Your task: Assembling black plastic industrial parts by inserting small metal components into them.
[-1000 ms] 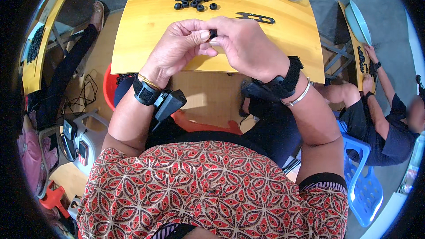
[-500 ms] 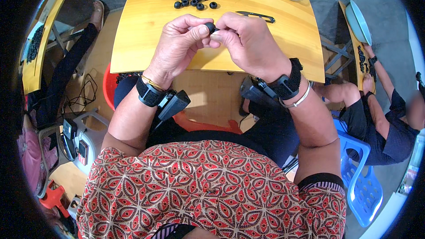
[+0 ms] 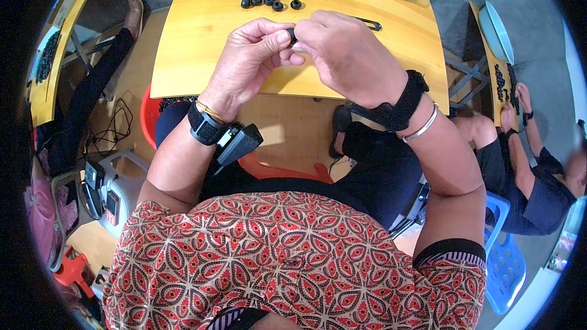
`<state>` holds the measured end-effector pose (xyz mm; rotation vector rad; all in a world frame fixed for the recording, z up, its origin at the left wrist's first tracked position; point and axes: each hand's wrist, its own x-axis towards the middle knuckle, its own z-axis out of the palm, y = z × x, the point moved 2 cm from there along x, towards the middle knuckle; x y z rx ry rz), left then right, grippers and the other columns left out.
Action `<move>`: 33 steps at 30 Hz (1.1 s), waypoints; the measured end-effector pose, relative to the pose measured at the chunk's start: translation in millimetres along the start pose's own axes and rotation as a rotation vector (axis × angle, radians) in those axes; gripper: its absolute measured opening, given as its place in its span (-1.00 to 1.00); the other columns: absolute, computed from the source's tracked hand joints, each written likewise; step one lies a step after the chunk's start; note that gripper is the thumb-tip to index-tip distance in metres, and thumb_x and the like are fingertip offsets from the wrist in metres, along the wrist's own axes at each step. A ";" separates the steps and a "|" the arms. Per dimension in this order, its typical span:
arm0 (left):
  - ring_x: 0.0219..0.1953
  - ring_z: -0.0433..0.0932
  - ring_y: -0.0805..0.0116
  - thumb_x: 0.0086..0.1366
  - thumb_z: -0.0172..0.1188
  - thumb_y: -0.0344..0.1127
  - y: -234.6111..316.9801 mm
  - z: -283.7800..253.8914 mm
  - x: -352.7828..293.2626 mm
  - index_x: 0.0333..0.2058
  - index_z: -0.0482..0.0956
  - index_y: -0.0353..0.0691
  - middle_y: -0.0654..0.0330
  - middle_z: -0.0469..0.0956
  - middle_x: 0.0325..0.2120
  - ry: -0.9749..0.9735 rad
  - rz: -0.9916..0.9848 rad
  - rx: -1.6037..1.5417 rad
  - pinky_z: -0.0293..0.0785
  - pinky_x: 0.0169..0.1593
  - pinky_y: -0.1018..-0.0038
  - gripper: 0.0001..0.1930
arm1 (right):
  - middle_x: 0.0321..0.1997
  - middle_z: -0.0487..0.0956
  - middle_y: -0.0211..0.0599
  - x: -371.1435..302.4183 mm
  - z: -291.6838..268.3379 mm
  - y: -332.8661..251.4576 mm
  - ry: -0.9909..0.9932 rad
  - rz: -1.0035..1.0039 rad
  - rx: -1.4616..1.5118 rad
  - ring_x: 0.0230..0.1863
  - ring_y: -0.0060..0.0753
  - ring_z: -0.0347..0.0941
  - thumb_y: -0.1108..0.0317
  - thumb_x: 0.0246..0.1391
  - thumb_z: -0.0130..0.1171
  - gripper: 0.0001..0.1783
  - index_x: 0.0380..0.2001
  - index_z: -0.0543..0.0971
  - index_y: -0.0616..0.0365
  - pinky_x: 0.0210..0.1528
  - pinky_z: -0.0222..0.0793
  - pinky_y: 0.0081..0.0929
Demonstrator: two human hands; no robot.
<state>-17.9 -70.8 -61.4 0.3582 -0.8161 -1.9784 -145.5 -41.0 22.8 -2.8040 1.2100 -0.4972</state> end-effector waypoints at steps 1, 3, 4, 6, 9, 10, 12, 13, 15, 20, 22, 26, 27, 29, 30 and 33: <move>-0.51 0.45 0.49 0.09 0.06 -0.50 0.0 -0.6 -0.3 -0.39 0.45 -0.37 0.19 0.44 -0.55 -0.004 -0.005 0.001 0.52 -0.33 0.49 -0.92 | -0.57 0.32 -0.18 -0.1 1.0 0.4 0.010 -0.006 0.002 -0.44 -0.13 0.31 0.57 -0.28 -0.02 -0.87 -0.53 0.35 0.20 -0.42 0.25 -0.31; -0.51 0.44 0.49 0.09 0.06 -0.50 -0.1 -1.4 -1.0 -0.40 0.45 -0.36 0.20 0.44 -0.56 -0.014 -0.018 0.003 0.52 -0.34 0.50 -0.92 | -0.57 0.32 -0.19 -0.7 2.9 0.6 0.030 -0.019 0.006 -0.44 -0.13 0.31 0.58 -0.29 -0.02 -0.86 -0.53 0.34 0.20 -0.42 0.25 -0.31; -0.52 0.44 0.50 0.09 0.06 -0.50 -0.3 -1.4 -1.0 -0.40 0.45 -0.36 0.20 0.43 -0.57 -0.020 -0.024 0.002 0.52 -0.34 0.50 -0.92 | -0.57 0.32 -0.19 -0.8 2.7 0.4 0.021 -0.030 -0.012 -0.44 -0.14 0.31 0.58 -0.29 -0.02 -0.86 -0.53 0.34 0.19 -0.42 0.26 -0.32; -0.52 0.44 0.50 0.10 0.06 -0.49 -0.6 -1.3 -1.0 -0.41 0.45 -0.37 0.20 0.43 -0.57 -0.018 -0.037 0.016 0.52 -0.33 0.50 -0.92 | -0.57 0.32 -0.20 -1.0 1.9 -0.2 0.004 -0.052 -0.049 -0.43 -0.14 0.31 0.58 -0.30 -0.02 -0.85 -0.52 0.34 0.19 -0.41 0.27 -0.33; -0.52 0.44 0.50 0.11 0.05 -0.48 -1.1 -0.5 -0.4 -0.41 0.45 -0.38 0.20 0.43 -0.57 0.001 -0.045 0.000 0.53 -0.33 0.50 -0.92 | -0.57 0.33 -0.18 -0.2 0.7 2.1 -0.016 -0.051 -0.015 -0.45 -0.13 0.33 0.56 -0.27 0.00 -0.85 -0.50 0.36 0.21 -0.43 0.26 -0.33; -0.52 0.44 0.50 0.11 0.04 -0.48 -1.4 0.1 1.1 -0.41 0.45 -0.38 0.20 0.43 -0.57 0.006 -0.046 -0.011 0.53 -0.33 0.50 -0.91 | -0.58 0.34 -0.17 -0.6 0.7 3.3 0.019 -0.020 0.042 -0.47 -0.13 0.33 0.56 -0.25 0.01 -0.87 -0.50 0.36 0.21 -0.45 0.26 -0.35; -0.52 0.45 0.50 0.13 0.03 -0.47 0.5 0.5 2.9 -0.40 0.45 -0.39 0.19 0.44 -0.57 -0.036 -0.050 -0.033 0.53 -0.32 0.49 -0.90 | -0.59 0.35 -0.15 -2.2 2.8 5.8 0.088 0.041 0.157 -0.51 -0.13 0.33 0.56 -0.21 0.02 -0.90 -0.51 0.37 0.23 -0.49 0.25 -0.38; -0.53 0.45 0.50 0.13 0.02 -0.46 1.5 -0.2 2.4 -0.40 0.45 -0.40 0.18 0.44 -0.57 -0.052 -0.054 -0.041 0.53 -0.32 0.49 -0.89 | -0.60 0.36 -0.14 -2.8 3.1 6.9 0.105 0.066 0.202 -0.54 -0.14 0.33 0.56 -0.20 0.02 -0.92 -0.52 0.37 0.23 -0.51 0.24 -0.40; -0.53 0.46 0.50 0.14 0.01 -0.45 5.5 0.0 1.8 -0.39 0.45 -0.40 0.17 0.45 -0.57 -0.063 -0.071 -0.031 0.53 -0.31 0.48 -0.88 | -0.62 0.37 -0.14 -4.0 3.2 9.8 0.137 0.116 0.293 -0.59 -0.14 0.32 0.55 -0.17 0.02 -0.95 -0.55 0.37 0.24 -0.55 0.22 -0.44; -0.53 0.47 0.47 0.15 0.02 -0.43 6.6 -0.2 1.4 -0.39 0.45 -0.42 0.12 0.47 -0.53 -0.155 -0.104 -0.139 0.53 -0.29 0.47 -0.86 | -0.62 0.36 -0.17 -9.8 7.5 14.4 0.140 0.231 0.466 -0.61 -0.16 0.30 0.57 -0.17 0.01 -0.95 -0.55 0.37 0.23 -0.57 0.21 -0.49; -0.51 0.48 0.47 0.15 0.02 -0.42 5.3 -1.7 1.6 -0.39 0.45 -0.41 0.10 0.48 -0.52 -0.186 -0.147 -0.185 0.53 -0.29 0.46 -0.85 | -0.62 0.36 -0.17 -10.6 9.5 15.2 0.151 0.199 0.454 -0.59 -0.15 0.30 0.57 -0.17 0.01 -0.95 -0.55 0.37 0.23 -0.55 0.22 -0.47; -0.50 0.49 0.46 0.14 0.03 -0.40 6.0 -4.1 2.1 -0.40 0.46 -0.40 0.10 0.49 -0.51 -0.195 -0.177 -0.168 0.53 -0.28 0.45 -0.85 | -0.60 0.36 -0.15 -8.7 9.5 11.4 0.172 0.099 0.329 -0.55 -0.11 0.32 0.55 -0.18 0.01 -0.95 -0.55 0.37 0.23 -0.50 0.23 -0.42; -0.50 0.49 0.46 0.14 0.03 -0.40 6.4 -4.2 1.7 -0.40 0.46 -0.40 0.10 0.49 -0.51 -0.193 -0.185 -0.166 0.53 -0.28 0.45 -0.84 | -0.60 0.36 -0.15 -7.7 7.9 9.6 0.167 0.084 0.292 -0.54 -0.10 0.33 0.54 -0.18 0.02 -0.95 -0.55 0.37 0.24 -0.49 0.24 -0.41; -0.50 0.49 0.46 0.14 0.03 -0.39 6.5 -4.7 1.0 -0.40 0.46 -0.40 0.12 0.49 -0.52 -0.193 -0.193 -0.163 0.53 -0.28 0.45 -0.84 | -0.60 0.36 -0.15 -5.3 4.8 7.2 0.142 0.070 0.225 -0.53 -0.09 0.33 0.52 -0.18 0.03 -0.94 -0.55 0.37 0.24 -0.49 0.24 -0.40; -0.50 0.49 0.47 0.15 0.03 -0.38 6.4 -5.1 0.8 -0.40 0.46 -0.40 0.12 0.49 -0.52 -0.195 -0.195 -0.164 0.53 -0.28 0.45 -0.84 | -0.60 0.36 -0.15 -4.8 4.4 6.5 0.130 0.063 0.192 -0.53 -0.09 0.34 0.51 -0.18 0.03 -0.93 -0.55 0.37 0.24 -0.49 0.24 -0.40; -0.51 0.49 0.48 0.15 0.02 -0.36 3.9 -5.5 1.7 -0.39 0.46 -0.39 0.14 0.49 -0.53 -0.221 -0.197 -0.177 0.53 -0.29 0.44 -0.83 | -0.60 0.37 -0.15 -4.9 4.8 7.2 0.124 0.083 0.219 -0.53 -0.11 0.35 0.49 -0.17 0.04 -0.93 -0.55 0.37 0.24 -0.49 0.25 -0.40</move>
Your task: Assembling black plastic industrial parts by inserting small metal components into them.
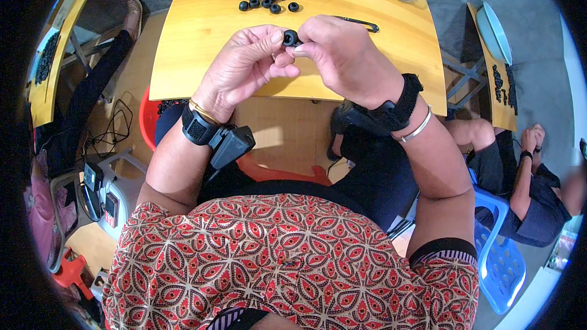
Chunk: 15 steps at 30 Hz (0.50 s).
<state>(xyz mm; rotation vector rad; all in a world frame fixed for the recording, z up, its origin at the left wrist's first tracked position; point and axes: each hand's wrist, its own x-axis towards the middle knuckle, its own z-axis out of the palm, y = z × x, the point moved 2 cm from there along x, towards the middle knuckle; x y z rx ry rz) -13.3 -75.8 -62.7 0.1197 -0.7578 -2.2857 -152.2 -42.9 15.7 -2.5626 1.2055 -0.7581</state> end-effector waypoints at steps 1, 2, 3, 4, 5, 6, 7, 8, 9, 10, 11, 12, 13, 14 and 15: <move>-0.52 0.48 0.49 0.16 0.02 -0.36 -0.9 -0.3 0.8 -0.39 0.46 -0.39 0.15 0.49 -0.54 -0.013 -0.001 -0.006 0.53 -0.29 0.44 -0.82 | -0.59 0.38 -0.16 -1.4 0.6 1.8 0.005 0.047 0.045 -0.52 -0.12 0.35 0.49 -0.16 0.04 -0.92 -0.54 0.38 0.24 -0.49 0.25 -0.41; -0.53 0.48 0.50 0.16 0.02 -0.35 -0.8 0.2 0.6 -0.39 0.46 -0.38 0.16 0.48 -0.54 -0.009 -0.010 0.001 0.53 -0.30 0.44 -0.82 | -0.59 0.38 -0.16 -3.8 1.9 4.1 0.010 0.093 0.091 -0.52 -0.13 0.36 0.49 -0.16 0.04 -0.92 -0.52 0.38 0.24 -0.49 0.25 -0.41; -0.54 0.48 0.50 0.16 0.01 -0.34 -0.4 1.3 0.0 -0.39 0.46 -0.38 0.17 0.48 -0.55 -0.005 -0.019 0.008 0.53 -0.30 0.44 -0.82 | -0.58 0.39 -0.16 -5.4 2.5 5.6 0.015 0.140 0.136 -0.52 -0.14 0.36 0.49 -0.15 0.04 -0.91 -0.50 0.39 0.23 -0.48 0.25 -0.42; -0.54 0.47 0.51 0.16 0.01 -0.34 -0.4 1.5 -0.9 -0.39 0.45 -0.38 0.18 0.48 -0.55 0.002 -0.027 0.015 0.53 -0.31 0.44 -0.81 | -0.57 0.39 -0.15 -5.4 2.3 3.9 -0.007 0.184 0.159 -0.51 -0.14 0.37 0.49 -0.15 0.03 -0.89 -0.45 0.38 0.23 -0.47 0.26 -0.42; -0.55 0.47 0.51 0.17 0.01 -0.33 -0.9 1.4 -1.1 -0.39 0.45 -0.38 0.19 0.48 -0.56 -0.002 -0.037 0.005 0.53 -0.31 0.44 -0.81 | -0.56 0.40 -0.15 -4.8 1.2 0.3 -0.028 0.228 0.182 -0.50 -0.13 0.38 0.49 -0.14 0.03 -0.86 -0.41 0.38 0.22 -0.46 0.26 -0.42; -0.56 0.46 0.52 0.17 0.00 -0.33 -1.5 1.4 -1.1 -0.39 0.45 -0.38 0.19 0.47 -0.56 -0.006 -0.046 -0.005 0.54 -0.32 0.44 -0.81 | -0.55 0.41 -0.14 -4.4 1.4 -1.5 -0.049 0.271 0.205 -0.49 -0.13 0.38 0.50 -0.14 0.03 -0.82 -0.37 0.37 0.22 -0.45 0.27 -0.42; -0.57 0.46 0.52 0.17 0.00 -0.33 -1.9 1.8 -0.7 -0.39 0.45 -0.38 0.20 0.47 -0.57 -0.010 -0.055 -0.014 0.54 -0.33 0.44 -0.81 | -0.54 0.42 -0.13 -3.9 2.6 -2.8 -0.034 0.210 0.179 -0.47 -0.11 0.39 0.50 -0.13 0.03 -0.79 -0.33 0.36 0.21 -0.43 0.27 -0.42; -0.57 0.45 0.52 0.17 0.00 -0.32 -2.4 2.3 -0.6 -0.40 0.44 -0.38 0.20 0.47 -0.58 -0.003 -0.051 -0.013 0.54 -0.34 0.44 -0.80 | -0.53 0.42 -0.12 -4.1 4.7 -3.7 -0.018 0.149 0.152 -0.46 -0.10 0.39 0.51 -0.13 0.02 -0.75 -0.29 0.34 0.21 -0.42 0.28 -0.41; -0.58 0.44 0.53 0.18 -0.01 -0.32 -3.2 3.1 -0.7 -0.40 0.44 -0.38 0.21 0.46 -0.58 0.004 -0.047 -0.012 0.54 -0.35 0.44 -0.80 | -0.52 0.43 -0.11 -4.5 6.6 -4.5 -0.003 0.088 0.126 -0.45 -0.09 0.39 0.52 -0.13 0.02 -0.71 -0.25 0.32 0.21 -0.40 0.28 -0.41; -0.59 0.44 0.54 0.18 -0.01 -0.32 -3.8 3.6 -0.4 -0.40 0.44 -0.38 0.22 0.45 -0.59 0.010 -0.044 -0.012 0.54 -0.36 0.44 -0.80 | -0.50 0.43 -0.10 -5.4 8.0 -4.5 0.002 0.113 0.144 -0.43 -0.08 0.39 0.52 -0.13 0.02 -0.71 -0.24 0.32 0.21 -0.39 0.29 -0.40; -0.60 0.42 0.55 0.18 -0.01 -0.31 -4.7 3.7 0.0 -0.41 0.44 -0.38 0.23 0.45 -0.60 0.006 -0.044 -0.013 0.54 -0.37 0.45 -0.80 | -0.49 0.44 -0.09 -6.9 9.3 -4.9 0.007 0.138 0.162 -0.41 -0.07 0.39 0.52 -0.13 0.01 -0.70 -0.23 0.31 0.21 -0.38 0.29 -0.40; -0.61 0.41 0.56 0.18 -0.01 -0.31 -5.7 3.3 0.4 -0.41 0.44 -0.37 0.23 0.44 -0.60 0.002 -0.045 -0.015 0.54 -0.38 0.46 -0.80 | -0.47 0.44 -0.08 -8.2 10.4 -4.5 0.012 0.163 0.180 -0.40 -0.06 0.39 0.51 -0.12 0.01 -0.70 -0.23 0.30 0.21 -0.37 0.29 -0.39; -0.62 0.40 0.57 0.18 -0.01 -0.31 -6.3 3.4 0.8 -0.42 0.44 -0.37 0.24 0.43 -0.61 -0.002 -0.044 -0.016 0.54 -0.39 0.47 -0.80 | -0.46 0.44 -0.08 -9.1 11.1 -3.1 0.021 0.170 0.163 -0.39 -0.06 0.39 0.51 -0.12 0.01 -0.70 -0.24 0.30 0.21 -0.37 0.29 -0.39; -0.63 0.39 0.58 0.18 0.00 -0.31 -6.2 4.2 1.0 -0.42 0.44 -0.36 0.26 0.42 -0.62 -0.002 -0.046 0.002 0.53 -0.40 0.49 -0.80 | -0.45 0.44 -0.08 -10.0 11.9 -1.3 0.030 0.177 0.145 -0.38 -0.06 0.39 0.51 -0.12 0.01 -0.71 -0.25 0.31 0.21 -0.37 0.29 -0.39; -0.64 0.38 0.59 0.18 0.00 -0.31 -5.9 5.3 0.9 -0.43 0.44 -0.36 0.27 0.41 -0.63 -0.002 -0.047 0.019 0.53 -0.41 0.50 -0.81 | -0.44 0.44 -0.08 -11.0 13.3 0.1 0.040 0.178 0.155 -0.38 -0.05 0.39 0.51 -0.12 0.01 -0.72 -0.26 0.31 0.21 -0.37 0.29 -0.39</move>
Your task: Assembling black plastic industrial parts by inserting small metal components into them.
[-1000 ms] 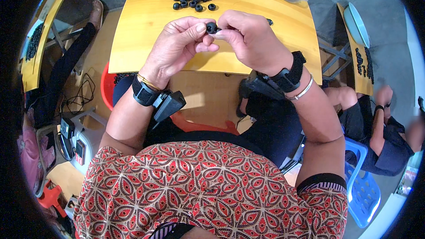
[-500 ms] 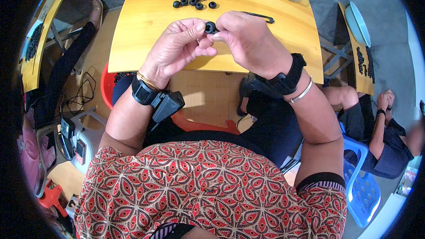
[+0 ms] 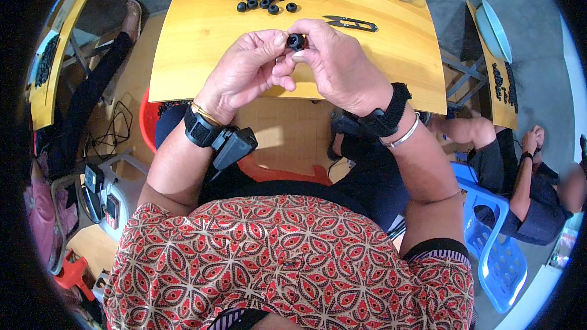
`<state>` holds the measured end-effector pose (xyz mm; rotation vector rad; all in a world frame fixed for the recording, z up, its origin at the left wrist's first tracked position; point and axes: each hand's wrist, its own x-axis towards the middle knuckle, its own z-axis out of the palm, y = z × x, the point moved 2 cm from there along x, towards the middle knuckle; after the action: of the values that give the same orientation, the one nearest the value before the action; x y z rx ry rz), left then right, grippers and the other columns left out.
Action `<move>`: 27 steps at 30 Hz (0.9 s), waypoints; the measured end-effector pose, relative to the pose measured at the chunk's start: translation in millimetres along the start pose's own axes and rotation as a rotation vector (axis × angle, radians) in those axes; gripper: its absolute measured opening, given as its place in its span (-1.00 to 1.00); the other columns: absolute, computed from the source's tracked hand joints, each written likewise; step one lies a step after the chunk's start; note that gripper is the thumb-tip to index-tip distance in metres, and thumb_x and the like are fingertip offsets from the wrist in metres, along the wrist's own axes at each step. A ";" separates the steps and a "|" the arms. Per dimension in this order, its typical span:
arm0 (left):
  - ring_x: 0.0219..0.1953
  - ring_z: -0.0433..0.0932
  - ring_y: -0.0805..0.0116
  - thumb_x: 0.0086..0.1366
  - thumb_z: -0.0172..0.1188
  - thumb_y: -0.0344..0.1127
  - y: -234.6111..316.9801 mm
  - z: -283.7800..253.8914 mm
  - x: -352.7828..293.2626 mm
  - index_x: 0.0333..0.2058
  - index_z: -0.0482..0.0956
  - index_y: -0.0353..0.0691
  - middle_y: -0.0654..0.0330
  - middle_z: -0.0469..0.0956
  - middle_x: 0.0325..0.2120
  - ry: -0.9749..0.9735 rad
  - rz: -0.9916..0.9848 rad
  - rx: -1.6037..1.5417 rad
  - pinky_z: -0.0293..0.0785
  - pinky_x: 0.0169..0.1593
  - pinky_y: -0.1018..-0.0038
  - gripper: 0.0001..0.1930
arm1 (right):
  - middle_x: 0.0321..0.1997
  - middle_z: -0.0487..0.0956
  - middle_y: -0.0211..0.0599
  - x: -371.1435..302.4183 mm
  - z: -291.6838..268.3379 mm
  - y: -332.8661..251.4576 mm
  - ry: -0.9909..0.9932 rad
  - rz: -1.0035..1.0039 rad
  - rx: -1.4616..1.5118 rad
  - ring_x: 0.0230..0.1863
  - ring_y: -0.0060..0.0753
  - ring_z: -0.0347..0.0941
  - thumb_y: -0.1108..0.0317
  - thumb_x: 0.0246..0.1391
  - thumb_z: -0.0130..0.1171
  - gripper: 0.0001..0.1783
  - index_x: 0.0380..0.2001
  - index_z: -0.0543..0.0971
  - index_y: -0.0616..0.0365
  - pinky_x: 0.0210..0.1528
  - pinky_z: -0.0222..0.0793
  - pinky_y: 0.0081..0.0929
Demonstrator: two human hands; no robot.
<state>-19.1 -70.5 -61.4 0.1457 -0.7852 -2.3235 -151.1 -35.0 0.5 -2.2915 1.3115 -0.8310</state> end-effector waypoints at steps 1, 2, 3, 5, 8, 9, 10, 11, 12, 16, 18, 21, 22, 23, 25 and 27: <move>-0.65 0.36 0.60 0.17 0.00 -0.31 0.3 0.8 -0.4 -0.43 0.44 -0.35 0.28 0.39 -0.64 0.002 -0.001 0.017 0.53 -0.43 0.52 -0.81 | -0.43 0.44 -0.08 -0.7 1.3 1.8 0.009 0.001 0.011 -0.37 -0.05 0.39 0.51 -0.13 0.02 -0.73 -0.27 0.31 0.21 -0.37 0.30 -0.39; -0.65 0.35 0.60 0.17 0.01 -0.31 0.2 0.6 -0.8 -0.43 0.45 -0.35 0.29 0.38 -0.65 0.014 -0.032 0.044 0.51 -0.45 0.54 -0.81 | -0.43 0.43 -0.08 -1.5 3.6 3.3 0.018 -0.003 0.050 -0.37 -0.05 0.39 0.51 -0.13 0.02 -0.74 -0.28 0.31 0.21 -0.37 0.30 -0.39; -0.66 0.35 0.60 0.17 0.02 -0.31 0.4 0.2 -1.5 -0.43 0.45 -0.34 0.30 0.37 -0.65 0.026 -0.062 0.070 0.50 -0.48 0.56 -0.81 | -0.42 0.43 -0.08 -2.4 5.6 4.6 0.026 -0.006 0.089 -0.36 -0.05 0.39 0.52 -0.13 0.02 -0.75 -0.29 0.32 0.21 -0.37 0.30 -0.39; -0.67 0.33 0.61 0.16 0.03 -0.30 0.6 -0.5 -1.1 -0.43 0.45 -0.33 0.32 0.36 -0.66 0.033 -0.076 0.124 0.47 -0.53 0.60 -0.82 | -0.41 0.43 -0.09 -2.9 7.5 5.8 0.030 -0.046 0.024 -0.36 -0.05 0.39 0.51 -0.13 0.03 -0.75 -0.30 0.31 0.21 -0.37 0.30 -0.39; -0.68 0.32 0.61 0.15 0.05 -0.29 -3.0 -3.7 -1.4 -0.43 0.46 -0.32 0.33 0.36 -0.67 0.043 -0.040 0.175 0.39 -0.60 0.64 -0.82 | -0.40 0.42 -0.11 -4.2 12.1 8.4 0.042 -0.068 0.012 -0.36 -0.06 0.39 0.50 -0.14 0.05 -0.74 -0.30 0.32 0.20 -0.36 0.31 -0.38; -0.69 0.32 0.61 0.15 0.05 -0.29 -3.7 -4.5 -1.6 -0.42 0.46 -0.31 0.33 0.38 -0.66 0.058 -0.031 0.172 0.36 -0.62 0.64 -0.82 | -0.40 0.42 -0.12 -4.2 13.0 8.5 0.047 -0.069 0.023 -0.36 -0.07 0.39 0.49 -0.14 0.06 -0.73 -0.29 0.32 0.20 -0.36 0.31 -0.38; -0.69 0.33 0.60 0.15 0.04 -0.28 -4.2 -5.1 -1.7 -0.42 0.46 -0.30 0.33 0.39 -0.66 0.074 -0.022 0.168 0.34 -0.64 0.65 -0.82 | -0.39 0.42 -0.13 -4.2 12.7 6.7 0.025 -0.050 0.041 -0.36 -0.07 0.39 0.49 -0.15 0.06 -0.72 -0.28 0.32 0.19 -0.36 0.31 -0.38; -0.69 0.33 0.61 0.15 0.04 -0.28 -3.7 -5.2 -2.2 -0.42 0.46 -0.30 0.33 0.39 -0.67 0.066 -0.023 0.175 0.33 -0.64 0.65 -0.82 | -0.39 0.42 -0.13 -4.0 11.5 3.4 0.002 -0.031 0.060 -0.36 -0.08 0.39 0.49 -0.15 0.07 -0.71 -0.28 0.32 0.19 -0.36 0.32 -0.38; -0.69 0.33 0.61 0.15 0.04 -0.28 -2.5 -5.3 -2.9 -0.42 0.46 -0.29 0.33 0.39 -0.67 0.058 -0.024 0.183 0.33 -0.64 0.66 -0.83 | -0.39 0.41 -0.14 -3.6 11.3 2.0 -0.021 -0.012 0.079 -0.36 -0.08 0.39 0.48 -0.15 0.07 -0.70 -0.27 0.32 0.18 -0.37 0.32 -0.38; -0.69 0.33 0.62 0.15 0.04 -0.28 -1.6 2.2 -3.7 -0.43 0.46 -0.28 0.35 0.38 -0.69 0.078 -0.056 0.177 0.33 -0.63 0.66 -0.83 | -0.39 0.41 -0.16 -3.5 14.7 8.4 0.019 -0.116 0.013 -0.36 -0.11 0.39 0.49 -0.16 0.08 -0.68 -0.24 0.33 0.17 -0.36 0.32 -0.40; -0.69 0.33 0.62 0.15 0.05 -0.28 -3.3 0.5 -3.0 -0.43 0.46 -0.27 0.35 0.38 -0.69 0.059 -0.060 0.148 0.34 -0.63 0.65 -0.84 | -0.40 0.40 -0.17 -3.2 13.4 8.4 0.016 -0.136 -0.023 -0.36 -0.13 0.39 0.50 -0.16 0.07 -0.68 -0.24 0.33 0.17 -0.36 0.32 -0.41; -0.70 0.30 0.64 0.15 0.06 -0.30 -1.9 3.3 -3.7 -0.43 0.48 -0.31 0.37 0.36 -0.70 0.062 -0.078 0.114 0.37 -0.60 0.66 -0.83 | -0.41 0.40 -0.17 -5.0 14.0 9.0 0.044 -0.097 0.082 -0.36 -0.15 0.38 0.53 -0.16 0.06 -0.69 -0.25 0.32 0.16 -0.36 0.31 -0.42; -0.71 0.28 0.65 0.14 0.06 -0.30 -1.6 4.5 -3.6 -0.43 0.48 -0.33 0.38 0.34 -0.70 0.068 -0.086 0.103 0.38 -0.59 0.67 -0.82 | -0.41 0.40 -0.16 -5.0 13.5 8.8 0.045 -0.100 0.075 -0.37 -0.14 0.39 0.53 -0.16 0.06 -0.69 -0.25 0.32 0.16 -0.37 0.31 -0.42; -0.68 0.29 0.65 0.12 0.09 -0.30 -0.6 4.0 -4.2 -0.39 0.46 -0.33 0.35 0.35 -0.65 0.062 -0.081 0.099 0.38 -0.59 0.67 -0.81 | -0.41 0.40 -0.15 -4.8 12.5 8.3 0.047 -0.103 0.067 -0.38 -0.14 0.39 0.53 -0.16 0.06 -0.68 -0.25 0.32 0.17 -0.38 0.32 -0.41; -0.64 0.32 0.64 0.07 0.15 -0.29 2.1 2.0 -6.6 -0.31 0.42 -0.34 0.31 0.37 -0.56 0.054 -0.071 0.091 0.40 -0.58 0.68 -0.74 | -0.42 0.41 -0.14 -4.0 8.7 4.1 0.056 -0.078 0.032 -0.40 -0.12 0.39 0.52 -0.16 0.07 -0.67 -0.24 0.31 0.16 -0.39 0.32 -0.40; -0.49 0.35 0.59 -0.02 0.24 -0.27 3.8 6.4 -4.6 -0.18 0.31 -0.34 0.23 0.35 -0.41 0.125 0.135 0.277 0.43 -0.46 0.62 -0.55 | -0.42 0.42 -0.14 -3.0 2.5 -6.5 0.070 -0.024 -0.022 -0.42 -0.11 0.39 0.51 -0.17 0.08 -0.65 -0.23 0.30 0.16 -0.41 0.32 -0.39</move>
<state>-15.3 -66.6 -54.5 0.3457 -1.0178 -2.0499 -146.4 -29.1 1.3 -2.3181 1.3314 -0.9166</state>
